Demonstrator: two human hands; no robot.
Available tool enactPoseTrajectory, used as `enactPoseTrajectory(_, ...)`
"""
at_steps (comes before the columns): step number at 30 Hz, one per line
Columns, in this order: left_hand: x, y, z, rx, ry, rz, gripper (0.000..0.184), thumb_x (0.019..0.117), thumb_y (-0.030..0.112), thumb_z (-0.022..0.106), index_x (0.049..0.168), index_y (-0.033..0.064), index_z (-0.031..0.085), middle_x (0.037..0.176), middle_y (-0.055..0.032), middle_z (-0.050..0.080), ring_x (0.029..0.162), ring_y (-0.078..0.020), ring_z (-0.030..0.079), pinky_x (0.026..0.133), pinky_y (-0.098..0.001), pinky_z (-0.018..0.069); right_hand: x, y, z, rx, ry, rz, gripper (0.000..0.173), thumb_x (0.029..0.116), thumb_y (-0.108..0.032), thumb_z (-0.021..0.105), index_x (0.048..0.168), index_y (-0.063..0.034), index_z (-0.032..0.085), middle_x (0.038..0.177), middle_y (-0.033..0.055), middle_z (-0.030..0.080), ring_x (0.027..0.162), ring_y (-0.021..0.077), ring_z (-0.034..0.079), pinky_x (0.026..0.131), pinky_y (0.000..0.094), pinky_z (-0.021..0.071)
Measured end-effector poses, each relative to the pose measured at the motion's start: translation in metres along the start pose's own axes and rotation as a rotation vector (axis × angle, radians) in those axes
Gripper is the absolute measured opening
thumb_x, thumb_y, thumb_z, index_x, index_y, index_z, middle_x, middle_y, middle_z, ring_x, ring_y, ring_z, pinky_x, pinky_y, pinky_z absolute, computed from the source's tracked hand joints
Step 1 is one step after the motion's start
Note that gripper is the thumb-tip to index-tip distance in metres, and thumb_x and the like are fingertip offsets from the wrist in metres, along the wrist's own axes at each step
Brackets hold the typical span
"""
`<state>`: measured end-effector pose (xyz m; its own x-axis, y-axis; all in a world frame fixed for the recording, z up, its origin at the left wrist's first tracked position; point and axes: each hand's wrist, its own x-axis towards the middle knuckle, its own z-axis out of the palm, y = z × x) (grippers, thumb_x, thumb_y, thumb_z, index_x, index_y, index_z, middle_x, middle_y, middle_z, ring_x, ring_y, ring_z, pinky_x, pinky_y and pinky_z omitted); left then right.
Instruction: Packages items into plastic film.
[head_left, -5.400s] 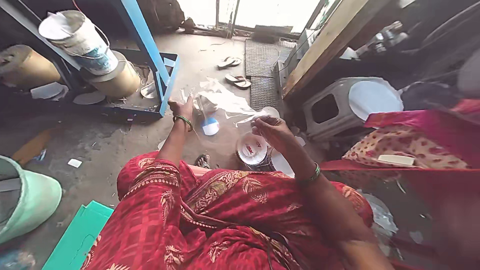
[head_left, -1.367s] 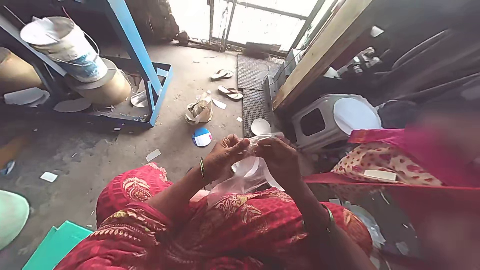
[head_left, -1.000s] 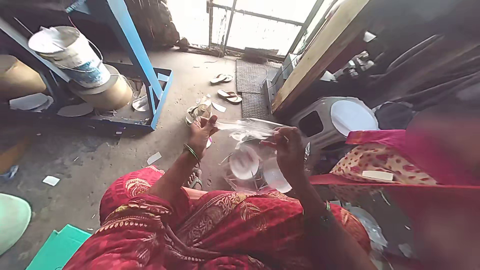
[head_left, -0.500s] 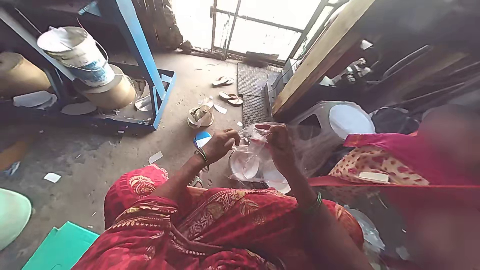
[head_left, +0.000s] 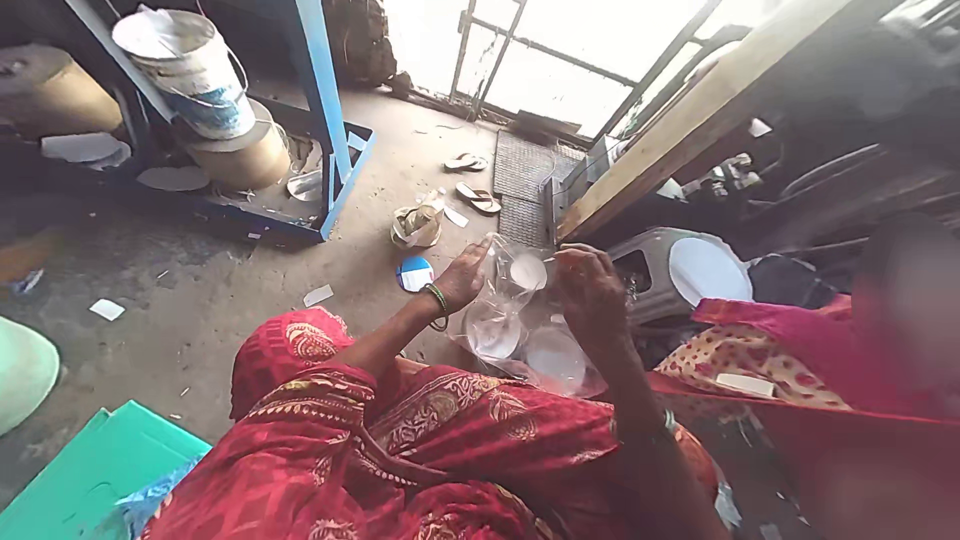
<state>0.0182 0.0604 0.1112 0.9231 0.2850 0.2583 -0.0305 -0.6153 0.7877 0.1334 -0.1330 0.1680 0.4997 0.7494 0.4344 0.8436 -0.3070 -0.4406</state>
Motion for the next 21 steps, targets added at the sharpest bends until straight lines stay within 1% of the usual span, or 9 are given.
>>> enactPoseTrajectory(3,-0.003,0.008,0.003,-0.003,-0.024,0.061,0.065,0.0952,-0.008,0.054,0.155,-0.0104,0.030,0.154,-0.0311,0.042,0.143,-0.0394,0.045,0.120,-0.0427,0.0345,0.004,-0.042,-0.006,0.045,-0.094,-0.068,0.025,0.1019,-0.005,0.051,0.117,0.0011,0.070,0.118,0.0146,0.071,0.109,0.0244,0.069,0.097,0.0429,0.0560)
enactPoseTrajectory(6,-0.004,0.013,0.004,-0.029,-0.028,0.145,0.059,0.0990,-0.006,0.049,0.155,-0.0121,0.030,0.156,-0.0312,0.040,0.146,-0.0379,0.041,0.122,-0.0405,0.0307,0.019,-0.051,0.021,0.116,-0.377,0.114,0.024,0.1034,-0.006,0.052,0.119,0.0019,0.068,0.110,0.0185,0.072,0.102,0.0301,0.070,0.092,0.0506,0.0536)
enactPoseTrajectory(7,-0.005,0.016,0.002,-0.056,-0.027,0.129,0.060,0.0990,-0.007,0.048,0.156,-0.0114,0.028,0.158,-0.0305,0.037,0.147,-0.0368,0.039,0.122,-0.0401,0.0300,0.022,-0.046,0.031,0.114,-0.431,0.200,0.027,0.1030,-0.006,0.051,0.124,0.0038,0.064,0.112,0.0226,0.069,0.104,0.0341,0.067,0.093,0.0536,0.0507)
enactPoseTrajectory(9,-0.008,0.021,-0.006,-0.064,-0.043,0.052,0.065,0.0970,-0.010,0.049,0.158,-0.0087,0.025,0.163,-0.0274,0.029,0.149,-0.0351,0.036,0.122,-0.0405,0.0301,0.017,-0.040,0.041,-0.113,-0.451,0.275,0.042,0.1047,-0.005,0.047,0.145,0.0081,0.047,0.135,0.0310,0.058,0.126,0.0420,0.059,0.107,0.0558,0.0443)
enactPoseTrajectory(10,-0.009,0.021,-0.008,-0.046,-0.053,0.009,0.068,0.0955,-0.012,0.050,0.159,-0.0067,0.024,0.166,-0.0249,0.024,0.150,-0.0344,0.036,0.121,-0.0411,0.0319,0.011,-0.034,0.043,-0.253,-0.418,0.275,0.046,0.1039,-0.004,0.047,0.148,0.0085,0.043,0.142,0.0315,0.054,0.132,0.0431,0.054,0.110,0.0556,0.0418)
enactPoseTrajectory(14,-0.012,0.009,0.002,0.022,-0.049,-0.045,0.076,0.0909,-0.013,0.061,0.159,-0.0039,0.026,0.166,-0.0238,0.023,0.144,-0.0378,0.043,0.115,-0.0482,0.0412,-0.002,-0.030,0.031,-0.439,-0.428,0.232,0.037,0.1011,-0.007,0.053,0.137,0.0035,0.058,0.126,0.0298,0.063,0.117,0.0471,0.062,0.099,0.0617,0.0484)
enactPoseTrajectory(16,-0.011,0.010,0.005,0.036,-0.038,-0.003,0.079,0.0891,-0.012,0.064,0.159,-0.0036,0.027,0.165,-0.0243,0.027,0.145,-0.0381,0.043,0.113,-0.0503,0.0426,-0.003,-0.038,0.024,-0.311,-0.463,0.211,0.033,0.1023,-0.004,0.048,0.130,0.0049,0.064,0.126,0.0269,0.065,0.119,0.0426,0.063,0.103,0.0585,0.0473)
enactPoseTrajectory(18,-0.014,0.021,0.007,0.029,-0.040,0.079,0.075,0.0900,-0.012,0.061,0.158,-0.0042,0.029,0.164,-0.0247,0.029,0.143,-0.0372,0.045,0.113,-0.0472,0.0432,0.000,-0.045,0.028,-0.018,-0.367,0.263,0.037,0.1068,-0.005,0.043,0.139,0.0052,0.058,0.132,0.0242,0.065,0.121,0.0355,0.065,0.105,0.0521,0.0483)
enactPoseTrajectory(21,-0.026,0.067,0.005,0.063,-0.147,0.133,0.053,0.1001,-0.009,0.047,0.152,-0.0060,0.039,0.160,-0.0235,0.037,0.144,-0.0344,0.045,0.117,-0.0451,0.0384,-0.001,-0.045,0.046,0.827,-0.181,0.478,0.042,0.1075,-0.012,0.036,0.147,-0.0030,0.046,0.139,0.0103,0.060,0.119,0.0157,0.062,0.102,0.0341,0.0515)
